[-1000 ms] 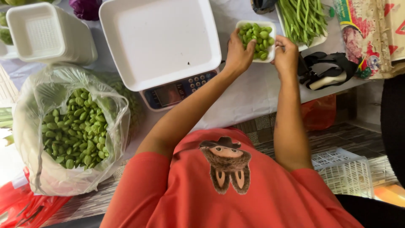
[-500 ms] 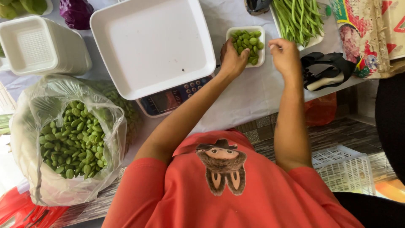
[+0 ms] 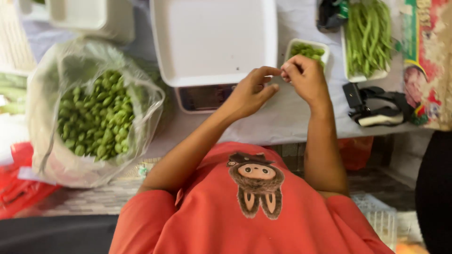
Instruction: Packaging small green vegetables into trays and weighing them on a scale
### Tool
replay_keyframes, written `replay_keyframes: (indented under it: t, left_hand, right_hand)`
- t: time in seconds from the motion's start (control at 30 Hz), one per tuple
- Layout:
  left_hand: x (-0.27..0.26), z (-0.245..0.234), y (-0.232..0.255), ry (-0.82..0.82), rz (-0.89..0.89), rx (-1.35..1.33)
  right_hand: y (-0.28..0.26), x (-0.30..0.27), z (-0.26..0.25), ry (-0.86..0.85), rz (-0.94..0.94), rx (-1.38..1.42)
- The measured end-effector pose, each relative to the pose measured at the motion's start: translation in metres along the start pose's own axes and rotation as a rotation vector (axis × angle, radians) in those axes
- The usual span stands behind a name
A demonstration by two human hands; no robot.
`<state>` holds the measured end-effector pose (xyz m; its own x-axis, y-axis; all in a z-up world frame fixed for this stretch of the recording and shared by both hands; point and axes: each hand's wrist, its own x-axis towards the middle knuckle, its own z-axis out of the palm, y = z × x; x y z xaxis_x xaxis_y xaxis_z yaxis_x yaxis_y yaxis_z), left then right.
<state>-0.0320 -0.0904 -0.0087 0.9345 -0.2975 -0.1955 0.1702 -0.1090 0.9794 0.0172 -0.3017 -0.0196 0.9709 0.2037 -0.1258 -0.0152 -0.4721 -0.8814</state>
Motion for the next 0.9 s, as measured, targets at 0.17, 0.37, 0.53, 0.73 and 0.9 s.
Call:
replay_keyframes:
  t: [0.17,0.37,0.53,0.73,0.9]
  left_hand:
    - [-0.049,-0.117,0.011,0.322,0.143,0.056]
    - [-0.102,-0.219,0.013,0.694,0.315,0.401]
    - [-0.131,-0.259,0.008,0.772,0.263,0.436]
    - [-0.152,-0.297,0.018,0.817,0.209,0.471]
    - [-0.158,-0.321,0.01,0.83,0.16,0.496]
  right_hand:
    - [-0.084,0.016,0.079,-0.214,-0.208,-0.074]
    - [-0.158,0.068,0.192,-0.418,-0.451,-0.115]
    - [-0.165,0.137,0.289,-0.372,-0.23,0.178]
    - [-0.159,0.187,0.361,-0.224,-0.031,0.125]
    - [-0.169,0.191,0.379,-0.151,0.0,0.115]
